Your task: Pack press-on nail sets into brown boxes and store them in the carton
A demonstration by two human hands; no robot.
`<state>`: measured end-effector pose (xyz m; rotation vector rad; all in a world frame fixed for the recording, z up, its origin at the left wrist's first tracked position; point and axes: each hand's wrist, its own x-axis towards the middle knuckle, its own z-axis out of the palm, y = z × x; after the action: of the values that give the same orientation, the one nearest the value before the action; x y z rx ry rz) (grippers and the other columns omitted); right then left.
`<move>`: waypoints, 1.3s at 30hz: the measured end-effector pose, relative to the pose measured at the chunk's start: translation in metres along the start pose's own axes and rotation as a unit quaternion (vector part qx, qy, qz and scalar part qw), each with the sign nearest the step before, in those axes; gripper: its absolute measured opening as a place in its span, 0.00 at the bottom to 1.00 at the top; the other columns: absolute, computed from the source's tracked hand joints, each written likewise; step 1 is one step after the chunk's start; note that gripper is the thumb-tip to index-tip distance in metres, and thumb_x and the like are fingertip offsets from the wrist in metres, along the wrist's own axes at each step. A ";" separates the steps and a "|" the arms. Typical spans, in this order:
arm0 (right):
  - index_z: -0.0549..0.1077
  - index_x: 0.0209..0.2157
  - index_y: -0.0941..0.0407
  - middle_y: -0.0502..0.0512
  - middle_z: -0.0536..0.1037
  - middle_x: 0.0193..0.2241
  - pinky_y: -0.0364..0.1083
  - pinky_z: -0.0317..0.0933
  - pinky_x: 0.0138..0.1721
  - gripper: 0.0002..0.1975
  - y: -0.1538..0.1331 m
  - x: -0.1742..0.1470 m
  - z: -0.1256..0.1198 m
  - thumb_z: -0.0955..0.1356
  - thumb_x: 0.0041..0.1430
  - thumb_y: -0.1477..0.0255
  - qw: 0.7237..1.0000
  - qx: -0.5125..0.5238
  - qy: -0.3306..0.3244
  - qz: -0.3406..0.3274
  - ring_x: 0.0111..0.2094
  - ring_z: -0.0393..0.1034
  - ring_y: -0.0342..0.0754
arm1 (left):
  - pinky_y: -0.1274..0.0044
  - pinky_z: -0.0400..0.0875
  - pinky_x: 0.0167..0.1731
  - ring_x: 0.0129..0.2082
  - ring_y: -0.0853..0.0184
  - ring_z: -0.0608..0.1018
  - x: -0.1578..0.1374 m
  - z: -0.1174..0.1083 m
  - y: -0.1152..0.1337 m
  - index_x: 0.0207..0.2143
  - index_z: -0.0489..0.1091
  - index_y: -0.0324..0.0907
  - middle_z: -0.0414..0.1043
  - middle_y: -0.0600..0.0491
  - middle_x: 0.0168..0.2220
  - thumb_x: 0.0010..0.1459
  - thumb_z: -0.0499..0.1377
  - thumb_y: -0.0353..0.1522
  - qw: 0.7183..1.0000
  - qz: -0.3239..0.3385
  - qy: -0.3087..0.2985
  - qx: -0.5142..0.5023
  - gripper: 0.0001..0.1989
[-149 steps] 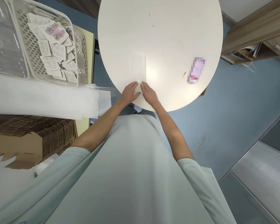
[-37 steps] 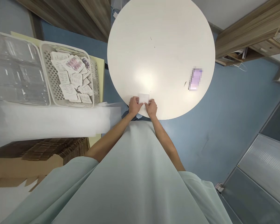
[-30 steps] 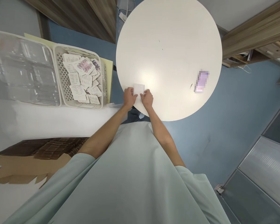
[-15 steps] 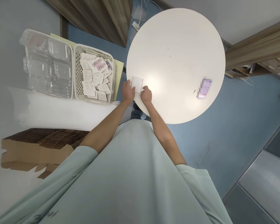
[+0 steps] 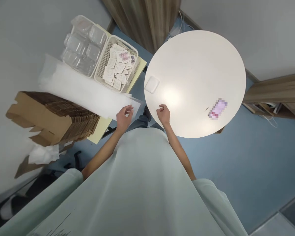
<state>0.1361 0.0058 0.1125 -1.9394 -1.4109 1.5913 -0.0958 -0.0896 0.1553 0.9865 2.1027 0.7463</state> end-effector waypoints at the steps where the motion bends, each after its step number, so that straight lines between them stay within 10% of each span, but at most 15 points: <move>1: 0.73 0.48 0.50 0.48 0.79 0.34 0.53 0.74 0.50 0.13 0.001 -0.003 -0.001 0.67 0.60 0.69 1.000 0.003 -0.012 -0.005 0.41 0.84 0.55 | 0.64 0.82 0.62 0.56 0.58 0.87 -0.013 -0.006 -0.002 0.59 0.78 0.44 0.86 0.42 0.57 0.72 0.60 0.33 1.000 -0.007 0.017 -0.003 0.16; 10: 0.74 0.46 0.49 0.45 0.78 0.29 0.53 0.75 0.50 0.12 -0.017 -0.034 0.016 0.67 0.60 0.68 0.995 0.008 -0.086 -0.050 0.39 0.87 0.55 | 0.59 0.83 0.64 0.59 0.55 0.88 -0.070 -0.076 -0.032 0.58 0.79 0.46 0.87 0.44 0.56 0.71 0.61 0.37 0.985 -0.072 0.158 -0.013 0.17; 19: 0.75 0.47 0.50 0.43 0.74 0.26 0.54 0.75 0.48 0.11 -0.056 -0.072 0.080 0.66 0.64 0.64 0.985 -0.011 -0.089 -0.149 0.33 0.84 0.54 | 0.55 0.80 0.69 0.61 0.52 0.86 -0.059 -0.199 -0.143 0.57 0.79 0.45 0.85 0.42 0.59 0.66 0.63 0.36 0.966 -0.092 0.239 0.034 0.19; 28: 0.80 0.51 0.52 0.47 0.78 0.22 0.53 0.74 0.46 0.18 -0.111 -0.125 0.176 0.64 0.76 0.57 0.953 -0.126 -0.112 -0.251 0.30 0.80 0.55 | 0.48 0.75 0.70 0.63 0.41 0.83 -0.041 -0.286 -0.245 0.48 0.82 0.48 0.85 0.42 0.56 0.63 0.66 0.41 0.980 -0.070 0.144 0.121 0.13; 39: 0.80 0.65 0.56 0.47 0.80 0.26 0.46 0.70 0.46 0.22 -0.156 -0.173 0.276 0.61 0.83 0.64 0.894 -0.265 -0.181 -0.312 0.30 0.80 0.49 | 0.60 0.78 0.51 0.55 0.43 0.84 -0.038 -0.305 -0.231 0.54 0.82 0.39 0.83 0.35 0.55 0.79 0.47 0.37 0.962 -0.015 -0.016 0.272 0.24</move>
<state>-0.1673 -0.1525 0.2268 -1.1819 -2.5139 1.3653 -0.4106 -0.3087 0.1828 1.2326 2.3396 0.1234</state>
